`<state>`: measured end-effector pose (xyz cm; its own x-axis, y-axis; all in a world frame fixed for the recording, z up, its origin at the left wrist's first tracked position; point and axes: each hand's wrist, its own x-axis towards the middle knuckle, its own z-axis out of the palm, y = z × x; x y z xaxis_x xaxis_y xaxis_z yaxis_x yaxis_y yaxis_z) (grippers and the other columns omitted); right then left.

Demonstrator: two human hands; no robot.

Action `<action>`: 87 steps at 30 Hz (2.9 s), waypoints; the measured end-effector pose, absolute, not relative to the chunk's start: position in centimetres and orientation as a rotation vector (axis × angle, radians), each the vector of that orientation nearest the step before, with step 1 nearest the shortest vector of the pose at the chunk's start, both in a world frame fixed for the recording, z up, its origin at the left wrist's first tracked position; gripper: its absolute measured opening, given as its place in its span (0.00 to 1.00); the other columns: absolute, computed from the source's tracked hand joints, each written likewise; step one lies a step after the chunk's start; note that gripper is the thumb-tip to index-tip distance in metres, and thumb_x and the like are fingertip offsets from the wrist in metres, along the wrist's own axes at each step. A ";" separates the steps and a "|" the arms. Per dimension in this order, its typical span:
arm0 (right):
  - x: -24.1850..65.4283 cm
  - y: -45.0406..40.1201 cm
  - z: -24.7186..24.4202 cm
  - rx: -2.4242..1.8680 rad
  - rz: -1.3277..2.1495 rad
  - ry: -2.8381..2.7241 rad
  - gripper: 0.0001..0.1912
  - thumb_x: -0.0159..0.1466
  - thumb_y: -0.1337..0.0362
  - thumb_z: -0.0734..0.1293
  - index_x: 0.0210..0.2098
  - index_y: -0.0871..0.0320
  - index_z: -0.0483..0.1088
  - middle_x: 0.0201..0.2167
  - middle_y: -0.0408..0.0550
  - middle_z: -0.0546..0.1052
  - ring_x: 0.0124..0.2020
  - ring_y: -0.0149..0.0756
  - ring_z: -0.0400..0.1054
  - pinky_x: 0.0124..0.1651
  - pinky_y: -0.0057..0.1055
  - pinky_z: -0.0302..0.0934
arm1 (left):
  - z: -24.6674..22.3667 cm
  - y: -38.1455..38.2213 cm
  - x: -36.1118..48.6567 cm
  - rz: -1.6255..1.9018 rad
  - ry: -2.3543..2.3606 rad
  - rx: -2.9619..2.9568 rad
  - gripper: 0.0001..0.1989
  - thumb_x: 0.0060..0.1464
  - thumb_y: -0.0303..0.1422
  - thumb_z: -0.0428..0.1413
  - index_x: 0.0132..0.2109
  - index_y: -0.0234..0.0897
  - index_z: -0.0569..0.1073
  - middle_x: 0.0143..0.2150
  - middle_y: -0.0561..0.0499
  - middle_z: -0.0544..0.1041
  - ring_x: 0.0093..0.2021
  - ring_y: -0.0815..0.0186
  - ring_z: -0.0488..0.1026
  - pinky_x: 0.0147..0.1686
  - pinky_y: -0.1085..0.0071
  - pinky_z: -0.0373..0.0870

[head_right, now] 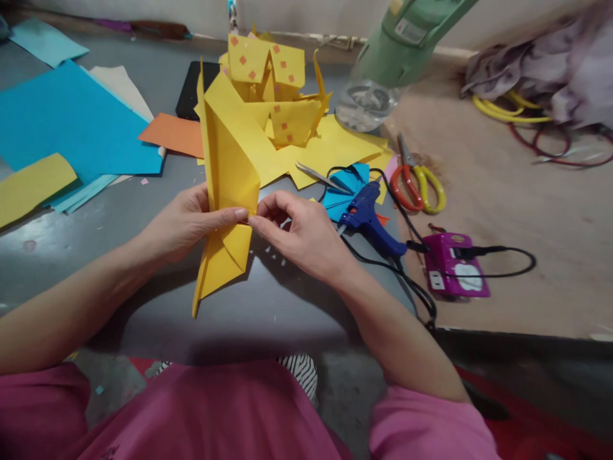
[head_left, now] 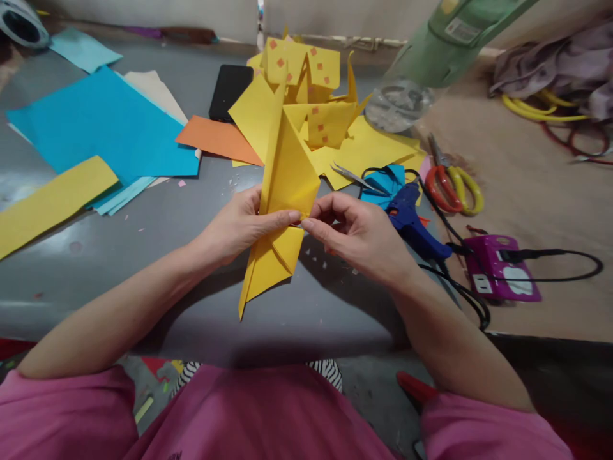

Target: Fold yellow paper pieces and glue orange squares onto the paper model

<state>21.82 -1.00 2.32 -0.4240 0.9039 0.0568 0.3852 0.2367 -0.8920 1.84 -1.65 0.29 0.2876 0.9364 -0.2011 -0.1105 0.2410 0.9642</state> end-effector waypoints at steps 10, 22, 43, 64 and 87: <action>21.6 -1.1 2.1 -1.182 1.161 -1.886 0.18 0.64 0.48 0.72 0.32 0.56 0.69 0.26 0.41 0.71 0.25 0.28 0.63 0.27 0.28 0.58 | 0.2 -1.8 2.0 0.966 1.025 1.102 0.23 0.45 0.46 0.71 0.45 0.38 0.78 0.42 0.47 0.84 0.42 0.57 0.81 0.38 0.65 0.79; 22.2 -0.6 2.0 -1.249 1.262 -1.775 0.20 0.63 0.46 0.72 0.30 0.54 0.66 0.22 0.39 0.68 0.20 0.29 0.62 0.23 0.30 0.56 | 1.2 -1.0 0.8 0.800 1.009 1.050 0.24 0.50 0.54 0.65 0.43 0.37 0.82 0.38 0.46 0.84 0.40 0.58 0.82 0.35 0.70 0.77; 22.1 -0.9 2.1 -1.233 1.138 -1.932 0.24 0.63 0.43 0.70 0.28 0.59 0.72 0.23 0.42 0.71 0.24 0.29 0.61 0.26 0.30 0.53 | 0.5 -1.6 1.4 0.763 1.064 1.107 0.21 0.45 0.46 0.71 0.42 0.36 0.83 0.40 0.47 0.84 0.39 0.60 0.80 0.36 0.70 0.73; 22.2 -0.5 1.9 -1.263 1.201 -1.795 0.20 0.64 0.47 0.70 0.27 0.56 0.68 0.18 0.40 0.70 0.18 0.28 0.62 0.20 0.28 0.53 | 1.0 -0.7 0.9 0.737 1.057 1.011 0.14 0.46 0.40 0.69 0.33 0.35 0.77 0.31 0.53 0.77 0.28 0.75 0.69 0.27 0.77 0.59; 21.7 -0.7 2.0 -1.171 1.232 -1.805 0.21 0.61 0.45 0.72 0.30 0.57 0.70 0.24 0.41 0.69 0.26 0.29 0.60 0.27 0.28 0.54 | 0.7 -1.2 0.9 0.739 0.976 1.066 0.17 0.48 0.42 0.68 0.41 0.36 0.83 0.40 0.47 0.84 0.37 0.64 0.79 0.35 0.71 0.72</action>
